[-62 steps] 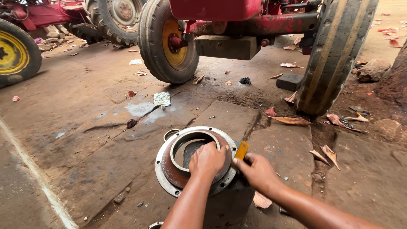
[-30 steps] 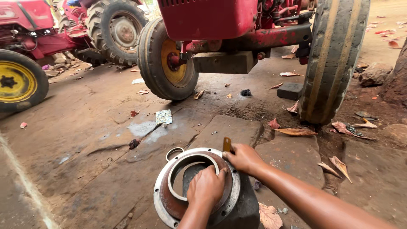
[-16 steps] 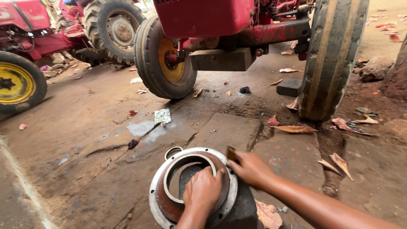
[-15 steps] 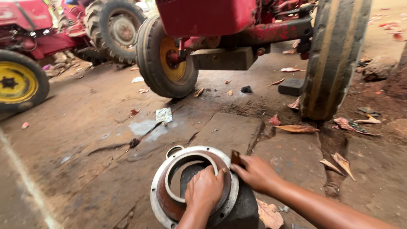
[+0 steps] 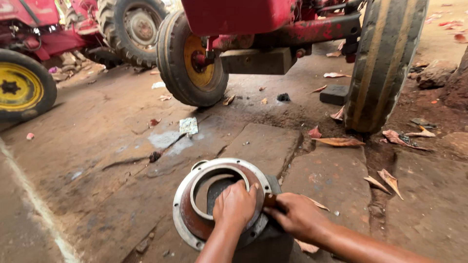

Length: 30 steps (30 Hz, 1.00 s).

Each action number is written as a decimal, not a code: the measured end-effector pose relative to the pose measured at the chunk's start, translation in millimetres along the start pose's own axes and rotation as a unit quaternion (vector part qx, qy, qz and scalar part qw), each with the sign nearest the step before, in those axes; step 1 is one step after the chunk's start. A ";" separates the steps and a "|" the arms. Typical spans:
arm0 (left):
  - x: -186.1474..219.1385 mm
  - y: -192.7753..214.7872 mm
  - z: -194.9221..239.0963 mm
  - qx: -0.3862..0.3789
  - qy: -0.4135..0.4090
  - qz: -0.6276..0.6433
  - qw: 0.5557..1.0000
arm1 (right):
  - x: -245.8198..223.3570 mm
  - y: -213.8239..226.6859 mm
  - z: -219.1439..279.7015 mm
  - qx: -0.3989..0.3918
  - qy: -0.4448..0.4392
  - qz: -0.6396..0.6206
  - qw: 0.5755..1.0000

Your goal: The person cleans a circular metal part, likely a brake drum, using a sanding block and a scraper. They rub the inner and outer surfaces of the part to remove rust and debris, working on the ground in an outdoor setting.

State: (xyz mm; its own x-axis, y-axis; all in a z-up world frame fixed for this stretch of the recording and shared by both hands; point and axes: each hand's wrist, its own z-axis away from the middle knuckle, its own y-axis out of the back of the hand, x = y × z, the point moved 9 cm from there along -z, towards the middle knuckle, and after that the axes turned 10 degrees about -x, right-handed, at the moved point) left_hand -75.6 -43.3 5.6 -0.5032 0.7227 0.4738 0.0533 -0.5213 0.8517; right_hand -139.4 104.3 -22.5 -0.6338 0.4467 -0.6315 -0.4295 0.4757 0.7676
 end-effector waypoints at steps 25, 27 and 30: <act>-0.8 -2.7 -7.1 0.042 -0.052 0.000 0.998 | -2.4 17.6 36.4 0.011 0.075 0.008 0.997; -3.6 -1.5 -8.4 0.038 -0.050 0.002 0.998 | 4.7 28.9 28.5 0.045 0.009 0.007 0.999; -5.1 -2.8 -8.1 0.019 -0.035 0.009 0.999 | -10.0 36.4 10.4 0.045 -0.020 0.123 0.991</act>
State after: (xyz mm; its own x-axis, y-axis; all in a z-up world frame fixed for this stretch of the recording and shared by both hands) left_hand -80.2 -49.3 -1.0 -0.4409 0.7436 0.5027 0.0949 -0.5183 0.8499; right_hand -142.0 125.0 10.6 -0.6861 0.5856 -0.4317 -0.2054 0.4133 0.8871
